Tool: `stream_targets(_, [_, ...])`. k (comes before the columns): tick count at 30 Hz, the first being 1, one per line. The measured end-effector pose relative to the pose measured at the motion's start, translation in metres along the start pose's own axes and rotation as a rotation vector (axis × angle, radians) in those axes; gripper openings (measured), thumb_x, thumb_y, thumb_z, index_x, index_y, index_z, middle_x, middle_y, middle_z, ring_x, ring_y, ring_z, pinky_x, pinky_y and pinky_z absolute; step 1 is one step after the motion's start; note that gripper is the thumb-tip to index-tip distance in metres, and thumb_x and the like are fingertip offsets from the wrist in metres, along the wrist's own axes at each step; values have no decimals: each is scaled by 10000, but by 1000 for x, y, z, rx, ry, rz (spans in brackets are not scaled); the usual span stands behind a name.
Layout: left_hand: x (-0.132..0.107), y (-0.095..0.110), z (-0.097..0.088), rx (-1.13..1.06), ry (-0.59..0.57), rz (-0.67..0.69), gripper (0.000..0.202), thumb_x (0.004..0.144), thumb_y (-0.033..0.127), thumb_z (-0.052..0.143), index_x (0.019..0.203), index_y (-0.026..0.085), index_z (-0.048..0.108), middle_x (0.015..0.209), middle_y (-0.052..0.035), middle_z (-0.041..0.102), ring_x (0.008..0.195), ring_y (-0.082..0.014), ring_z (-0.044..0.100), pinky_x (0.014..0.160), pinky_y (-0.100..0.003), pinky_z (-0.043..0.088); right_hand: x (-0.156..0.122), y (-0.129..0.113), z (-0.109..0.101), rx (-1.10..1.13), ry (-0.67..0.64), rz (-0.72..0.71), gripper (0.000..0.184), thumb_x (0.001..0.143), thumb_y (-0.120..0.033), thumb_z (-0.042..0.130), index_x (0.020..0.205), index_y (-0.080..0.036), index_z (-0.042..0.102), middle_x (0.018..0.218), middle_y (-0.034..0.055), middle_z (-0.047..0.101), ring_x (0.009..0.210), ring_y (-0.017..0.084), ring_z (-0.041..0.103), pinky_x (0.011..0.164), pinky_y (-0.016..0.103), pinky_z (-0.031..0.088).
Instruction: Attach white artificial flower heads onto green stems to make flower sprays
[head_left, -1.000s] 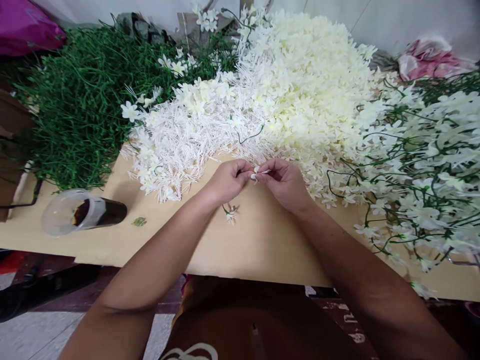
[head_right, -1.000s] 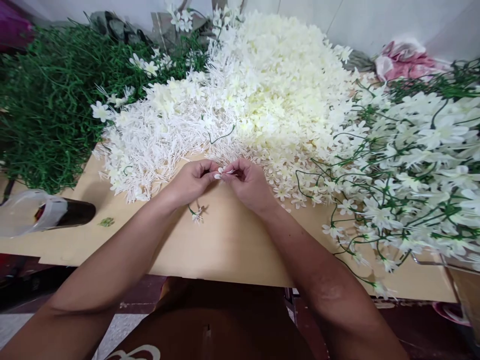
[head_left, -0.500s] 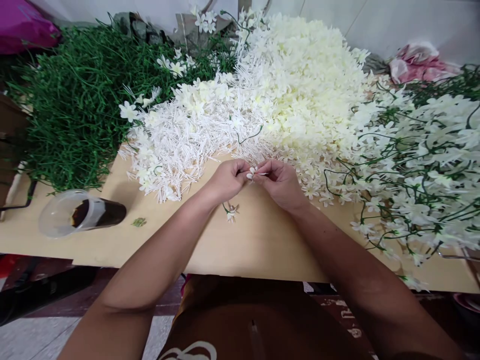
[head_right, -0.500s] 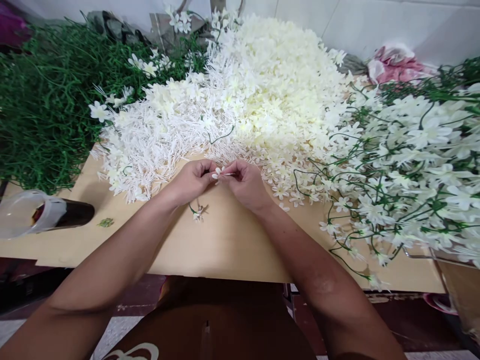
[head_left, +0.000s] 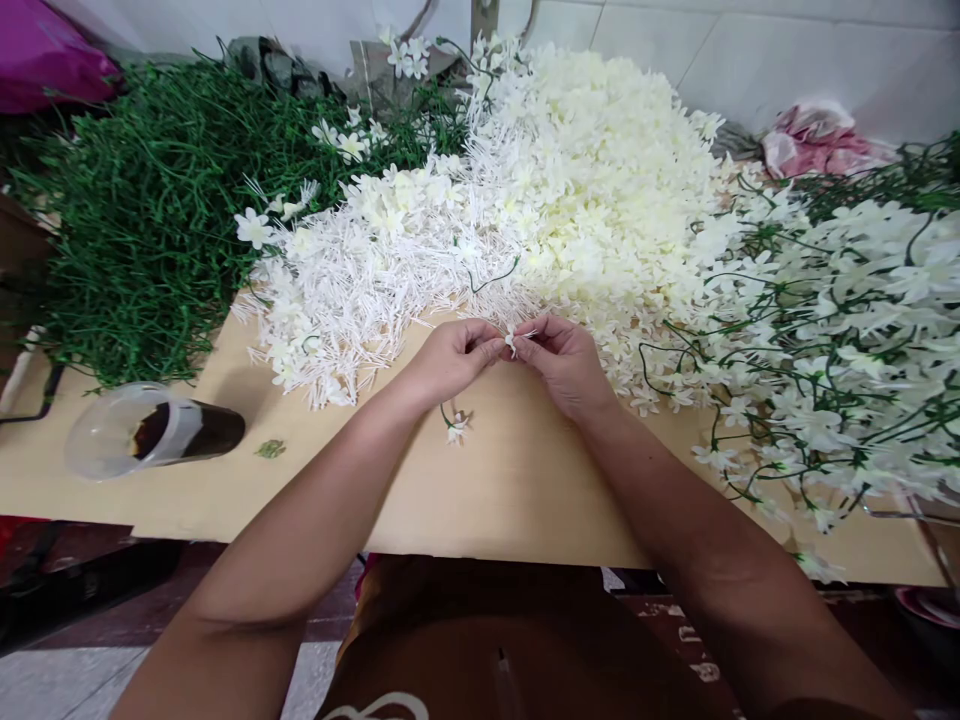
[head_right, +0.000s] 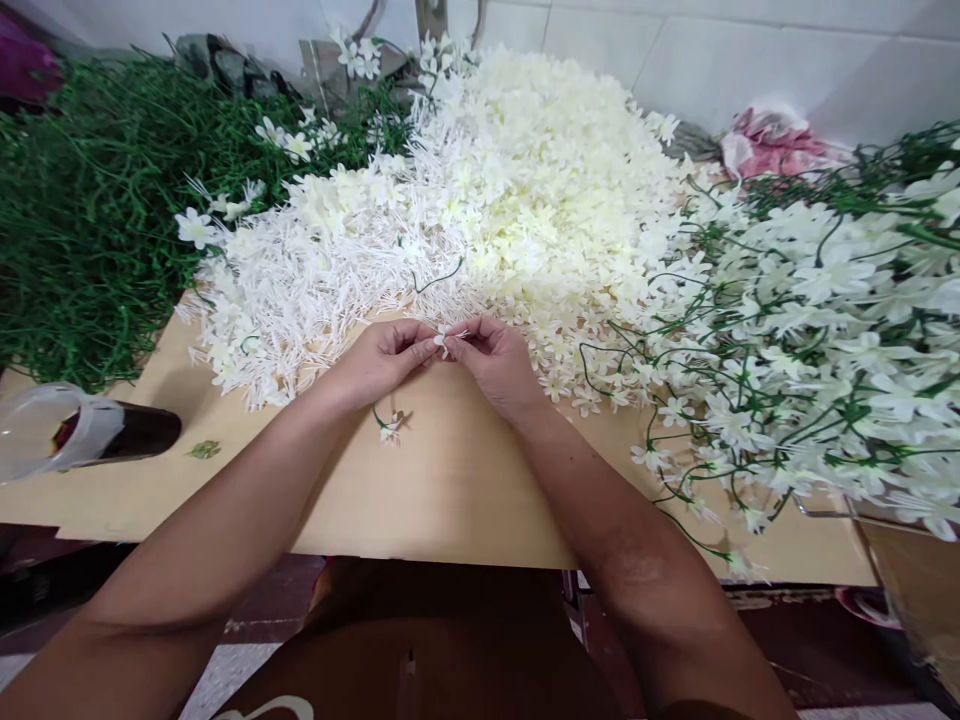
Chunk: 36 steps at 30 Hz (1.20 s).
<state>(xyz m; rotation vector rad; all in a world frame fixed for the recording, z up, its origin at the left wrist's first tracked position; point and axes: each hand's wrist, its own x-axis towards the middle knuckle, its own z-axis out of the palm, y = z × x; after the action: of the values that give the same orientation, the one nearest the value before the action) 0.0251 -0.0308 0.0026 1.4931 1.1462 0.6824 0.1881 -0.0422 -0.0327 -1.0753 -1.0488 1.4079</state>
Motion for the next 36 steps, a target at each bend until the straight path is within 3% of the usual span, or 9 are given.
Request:
stream_targets(5, [0,0,3,-79,36,-9,210,786,280,631,626,161,566,567,33,504,530,-80,410,538,-226,344,-1,-3,3,-16,10,-10,391,498,-409,911,692,-202,641,663,-35,669,637,104,624,673,261,539])
stream_targets(14, [2,-3,4,-124,-12,-18,203,729,259,626,578,172,522,518,47,454,492,-69,361,508,-223,308,-3,-5,5,-87,-15,-57,403,493,-409,909,607,-195,588,716,-22,628,677,100,578,674,260,503])
stream_targets(21, [2,-3,-1,-53,-49,-10,217,742,255,600,563,175,506,505,54,422,498,-71,341,495,-215,280,-6,-5,9,-163,-21,-80,406,521,-462,886,600,-190,595,732,-10,617,684,111,576,665,278,499])
stream_targets(27, [4,-3,-5,31,-92,19,248,821,283,556,603,169,527,544,43,470,527,-82,397,545,-222,337,-3,-10,4,-200,7,-47,393,535,-453,882,670,-187,625,661,-19,652,613,109,605,621,270,521])
stream_targets(29, [4,-3,-7,52,-75,60,226,846,339,562,730,153,618,636,13,564,596,-101,483,601,-232,396,-2,-17,-3,-184,7,-16,384,540,-439,884,679,-184,632,625,-29,643,567,97,599,597,261,523])
stream_targets(32, [2,-2,-16,75,-8,190,326,848,436,596,986,155,690,941,-71,673,859,-166,606,778,-284,481,0,-29,-16,-106,19,57,401,522,-442,894,684,-183,635,580,-41,624,520,86,581,545,243,521])
stream_targets(36, [-3,0,-35,43,-77,358,338,861,487,610,1012,211,735,1210,-109,635,1160,-227,573,1004,-359,451,3,-44,-32,41,49,193,403,490,-380,913,672,-191,606,567,-40,614,538,90,578,484,212,494])
